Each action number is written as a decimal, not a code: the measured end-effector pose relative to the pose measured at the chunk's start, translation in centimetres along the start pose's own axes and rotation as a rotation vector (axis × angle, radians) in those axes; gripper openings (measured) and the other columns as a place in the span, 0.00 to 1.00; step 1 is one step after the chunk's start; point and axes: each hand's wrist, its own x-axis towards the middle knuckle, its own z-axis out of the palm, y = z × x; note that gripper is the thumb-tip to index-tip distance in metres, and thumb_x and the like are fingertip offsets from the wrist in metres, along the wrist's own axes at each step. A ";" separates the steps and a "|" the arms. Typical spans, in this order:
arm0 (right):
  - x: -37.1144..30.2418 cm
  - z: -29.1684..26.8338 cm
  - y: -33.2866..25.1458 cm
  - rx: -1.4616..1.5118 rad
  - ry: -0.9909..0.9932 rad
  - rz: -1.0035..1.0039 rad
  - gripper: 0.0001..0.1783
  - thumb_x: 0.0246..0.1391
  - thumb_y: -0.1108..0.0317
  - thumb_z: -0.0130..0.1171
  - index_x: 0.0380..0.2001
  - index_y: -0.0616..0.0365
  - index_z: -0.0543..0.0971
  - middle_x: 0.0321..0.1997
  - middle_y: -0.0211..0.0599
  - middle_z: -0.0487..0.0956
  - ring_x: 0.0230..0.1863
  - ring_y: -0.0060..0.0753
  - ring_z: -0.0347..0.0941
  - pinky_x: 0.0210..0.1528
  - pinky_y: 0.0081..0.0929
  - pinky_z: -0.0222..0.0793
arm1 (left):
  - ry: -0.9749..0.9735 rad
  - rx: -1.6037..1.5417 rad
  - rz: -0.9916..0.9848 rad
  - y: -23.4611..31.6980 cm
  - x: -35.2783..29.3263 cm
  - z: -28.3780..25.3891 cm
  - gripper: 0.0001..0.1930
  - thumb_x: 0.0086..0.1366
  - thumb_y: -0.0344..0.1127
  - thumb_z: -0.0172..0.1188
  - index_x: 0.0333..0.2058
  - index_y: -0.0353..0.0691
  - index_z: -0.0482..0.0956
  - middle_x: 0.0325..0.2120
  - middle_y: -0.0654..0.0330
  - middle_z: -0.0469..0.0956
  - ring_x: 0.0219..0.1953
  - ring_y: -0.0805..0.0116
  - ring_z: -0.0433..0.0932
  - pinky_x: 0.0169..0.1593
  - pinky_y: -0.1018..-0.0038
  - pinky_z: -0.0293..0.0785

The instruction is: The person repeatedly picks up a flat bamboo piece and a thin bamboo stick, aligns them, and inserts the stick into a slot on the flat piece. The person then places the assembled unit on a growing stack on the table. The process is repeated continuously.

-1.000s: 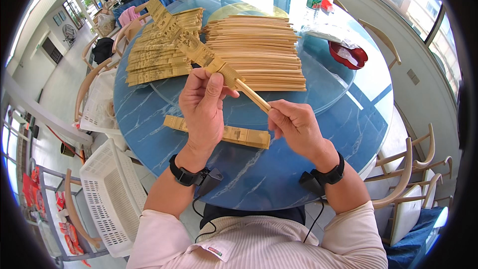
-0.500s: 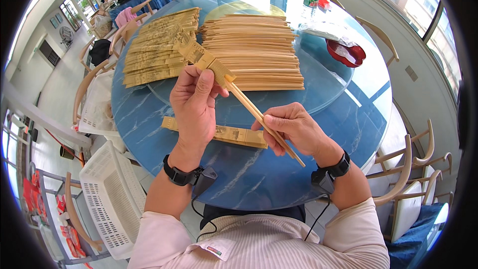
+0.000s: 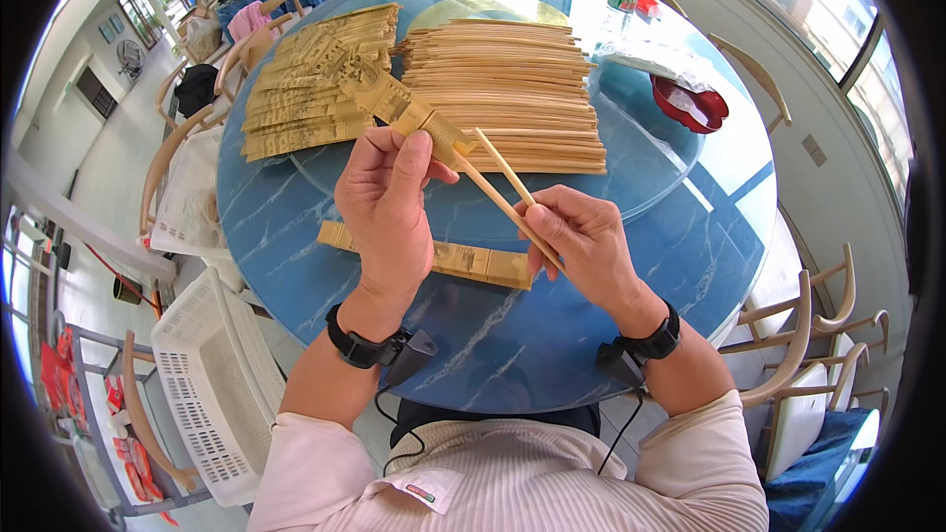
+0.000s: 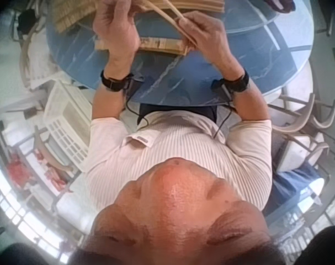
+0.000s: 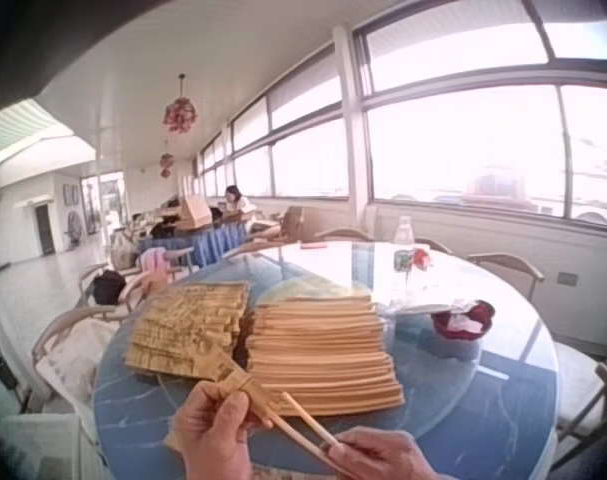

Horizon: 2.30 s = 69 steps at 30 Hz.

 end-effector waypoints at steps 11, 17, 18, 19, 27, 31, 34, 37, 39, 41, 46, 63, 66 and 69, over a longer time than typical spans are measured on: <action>-0.1 -0.5 0.2 -0.067 -0.037 -0.042 0.15 0.75 0.63 0.58 0.38 0.65 0.84 0.24 0.29 0.78 0.22 0.17 0.74 0.24 0.19 0.67 | -0.092 0.003 0.026 -0.8 0.0 -0.8 0.06 0.78 0.32 0.60 0.43 0.36 0.78 0.39 0.58 0.84 0.36 0.70 0.83 0.43 0.72 0.82; -0.1 -1.1 -0.8 0.015 -0.141 0.078 0.22 0.78 0.57 0.53 0.37 0.66 0.83 0.18 0.28 0.76 0.17 0.16 0.73 0.22 0.16 0.67 | -0.099 -0.099 -0.015 -1.0 -0.2 0.3 0.09 0.75 0.34 0.67 0.42 0.34 0.80 0.34 0.60 0.85 0.32 0.75 0.82 0.37 0.78 0.77; -0.2 -1.2 -1.1 0.032 -0.153 0.097 0.23 0.78 0.56 0.53 0.37 0.66 0.83 0.18 0.28 0.75 0.17 0.16 0.73 0.22 0.16 0.67 | -0.117 -0.044 -0.049 -1.0 -0.2 0.1 0.08 0.75 0.34 0.67 0.41 0.35 0.80 0.33 0.61 0.85 0.32 0.75 0.81 0.37 0.78 0.77; -0.2 -1.2 -1.3 0.015 -0.148 0.101 0.23 0.78 0.56 0.53 0.37 0.65 0.83 0.18 0.27 0.75 0.17 0.16 0.72 0.22 0.15 0.67 | -0.136 0.011 -0.084 -1.2 -0.2 -0.3 0.08 0.75 0.34 0.67 0.40 0.35 0.81 0.32 0.61 0.85 0.32 0.76 0.81 0.37 0.79 0.77; 0.4 -1.0 0.8 -0.195 0.021 -0.065 0.22 0.79 0.51 0.51 0.47 0.62 0.81 0.27 0.21 0.73 0.27 0.10 0.63 0.25 0.13 0.60 | -0.308 0.295 -0.258 -2.1 -2.1 0.9 0.07 0.74 0.33 0.67 0.41 0.34 0.83 0.31 0.64 0.83 0.32 0.79 0.79 0.38 0.79 0.76; 0.1 -0.9 0.2 -0.371 0.094 -0.254 0.24 0.77 0.54 0.54 0.59 0.65 0.72 0.30 0.39 0.79 0.29 0.36 0.78 0.36 0.34 0.73 | -0.418 0.299 -0.418 -2.7 -3.6 1.7 0.08 0.73 0.31 0.69 0.44 0.33 0.85 0.33 0.64 0.85 0.34 0.78 0.81 0.41 0.79 0.79; 0.3 -1.1 0.9 -0.447 0.106 -0.366 0.29 0.78 0.49 0.50 0.64 0.66 0.69 0.33 0.38 0.77 0.30 0.29 0.72 0.36 0.29 0.71 | -0.503 0.268 -0.553 -3.1 -4.1 1.6 0.10 0.72 0.31 0.69 0.48 0.32 0.84 0.36 0.62 0.86 0.38 0.77 0.83 0.45 0.77 0.81; 0.0 -1.2 1.1 -0.459 0.118 -0.391 0.26 0.76 0.55 0.56 0.63 0.65 0.69 0.37 0.48 0.81 0.32 0.47 0.80 0.38 0.37 0.75 | -0.480 0.349 -0.431 -2.9 -3.4 1.7 0.11 0.71 0.30 0.70 0.49 0.33 0.83 0.41 0.61 0.86 0.40 0.77 0.83 0.45 0.78 0.81; 0.4 -1.0 0.9 -0.464 0.079 -0.400 0.26 0.74 0.58 0.59 0.65 0.64 0.68 0.38 0.49 0.81 0.33 0.48 0.81 0.38 0.38 0.75 | -0.379 0.133 -0.360 -2.4 -2.6 1.8 0.11 0.77 0.35 0.61 0.52 0.37 0.81 0.44 0.59 0.85 0.44 0.73 0.83 0.50 0.74 0.80; 0.1 -0.6 0.9 -0.455 0.035 -0.358 0.27 0.71 0.61 0.63 0.65 0.62 0.68 0.38 0.49 0.81 0.33 0.48 0.81 0.38 0.38 0.75 | -0.297 -0.092 -0.307 -2.2 -1.9 1.5 0.12 0.81 0.40 0.55 0.51 0.38 0.79 0.45 0.57 0.84 0.46 0.70 0.82 0.53 0.70 0.79; -0.1 0.6 -0.3 -0.553 -0.082 -0.108 0.29 0.65 0.67 0.69 0.64 0.62 0.70 0.34 0.49 0.81 0.33 0.50 0.81 0.39 0.39 0.76 | -0.090 -0.552 -0.353 -0.4 0.3 -0.3 0.18 0.85 0.48 0.45 0.37 0.44 0.74 0.24 0.66 0.68 0.25 0.71 0.66 0.34 0.69 0.67; -0.2 2.1 3.7 -0.295 0.054 -0.192 0.19 0.59 0.74 0.72 0.53 0.64 0.81 0.34 0.38 0.81 0.31 0.29 0.73 0.36 0.28 0.73 | -0.071 -0.563 -0.426 -1.6 -1.2 0.8 0.26 0.84 0.58 0.43 0.30 0.48 0.72 0.16 0.71 0.54 0.16 0.76 0.49 0.22 0.74 0.48; -0.2 1.8 2.5 -0.199 0.015 -0.162 0.19 0.66 0.75 0.67 0.58 0.63 0.77 0.36 0.27 0.78 0.33 0.14 0.69 0.34 0.18 0.69 | -0.062 -0.608 -0.363 -1.0 0.6 -0.5 0.26 0.83 0.59 0.45 0.29 0.50 0.74 0.14 0.72 0.51 0.15 0.76 0.46 0.21 0.73 0.46; 0.1 0.8 2.1 -0.116 0.008 -0.159 0.13 0.70 0.75 0.63 0.55 0.64 0.80 0.35 0.27 0.81 0.28 0.12 0.70 0.28 0.13 0.67 | 0.019 -0.619 -0.286 0.4 2.4 -3.0 0.26 0.83 0.58 0.46 0.29 0.47 0.74 0.16 0.73 0.52 0.17 0.78 0.47 0.22 0.76 0.47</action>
